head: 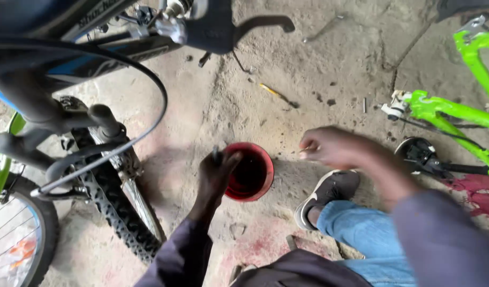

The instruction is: The person cleans a bicycle headset bearing with a rag and then inserts it into the frame's head tube. They then use a toothbrush to scrub a bicycle stem in a red cup filled with dark liquid.

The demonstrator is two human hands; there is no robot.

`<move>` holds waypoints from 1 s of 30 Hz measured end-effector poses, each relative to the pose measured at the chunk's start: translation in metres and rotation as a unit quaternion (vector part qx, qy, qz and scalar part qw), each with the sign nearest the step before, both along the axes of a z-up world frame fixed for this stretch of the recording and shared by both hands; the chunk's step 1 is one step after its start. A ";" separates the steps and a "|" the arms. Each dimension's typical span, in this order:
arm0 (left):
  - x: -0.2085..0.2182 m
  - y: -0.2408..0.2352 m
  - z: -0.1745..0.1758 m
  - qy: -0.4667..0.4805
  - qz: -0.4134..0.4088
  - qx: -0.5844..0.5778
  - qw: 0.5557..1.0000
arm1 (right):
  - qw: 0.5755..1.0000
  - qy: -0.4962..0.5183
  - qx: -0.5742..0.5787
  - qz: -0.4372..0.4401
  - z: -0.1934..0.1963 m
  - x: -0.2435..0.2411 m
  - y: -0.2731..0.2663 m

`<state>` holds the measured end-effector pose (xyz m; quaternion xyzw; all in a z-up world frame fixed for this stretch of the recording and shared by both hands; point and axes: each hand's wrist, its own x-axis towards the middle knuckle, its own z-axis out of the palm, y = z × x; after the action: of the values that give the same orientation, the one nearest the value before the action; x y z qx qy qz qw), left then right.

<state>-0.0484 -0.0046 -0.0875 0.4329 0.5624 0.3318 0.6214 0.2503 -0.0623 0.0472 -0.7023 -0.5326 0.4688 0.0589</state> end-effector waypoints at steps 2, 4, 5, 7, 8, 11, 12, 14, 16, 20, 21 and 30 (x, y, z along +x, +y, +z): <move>-0.037 0.000 -0.019 0.104 -0.014 0.008 0.994 | 0.998 -0.016 -0.013 -0.052 -0.094 -0.003 0.012; -0.065 0.007 -0.054 0.207 -0.028 0.019 0.978 | 0.993 -0.030 -0.023 -0.109 -0.155 -0.010 0.014; -0.076 0.013 -0.081 0.254 -0.003 0.009 0.967 | 0.993 -0.097 -0.055 -0.045 -0.172 -0.008 0.009; -0.083 0.012 -0.096 0.297 0.013 -0.004 0.955 | 0.982 -0.165 -0.094 0.010 -0.191 0.000 -0.009; -0.078 0.015 -0.083 0.360 -0.040 0.064 0.930 | 0.980 -0.169 -0.103 -0.003 -0.192 0.010 -0.013; -0.020 0.045 -0.056 0.374 -0.043 0.111 0.920 | 0.981 -0.170 -0.080 -0.053 -0.196 0.042 -0.005; -0.002 0.049 -0.048 0.339 0.005 0.075 0.938 | 0.983 -0.158 -0.059 -0.079 -0.202 0.045 -0.007; 0.066 0.080 -0.037 0.300 -0.018 0.106 0.948 | 0.984 -0.118 -0.010 -0.131 -0.191 0.044 0.004; 0.136 0.114 -0.056 0.259 -0.043 0.131 0.956 | 0.980 -0.079 0.035 -0.181 -0.183 0.047 0.010; 0.226 0.162 -0.152 0.352 -0.076 0.323 0.875 | 0.968 0.031 0.080 -0.236 -0.180 0.061 0.003; 0.242 0.172 -0.173 0.371 -0.035 0.459 0.807 | 0.961 0.064 0.100 -0.248 -0.180 0.069 0.002; 0.282 0.200 -0.229 0.486 -0.326 0.363 0.724 | 0.834 0.239 0.103 -0.487 -0.195 0.091 -0.020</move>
<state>0.2339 0.1957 -0.3166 0.8844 0.4479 0.0313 0.1276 0.3415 -0.0821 -0.1480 -0.7268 -0.1358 0.4753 0.4769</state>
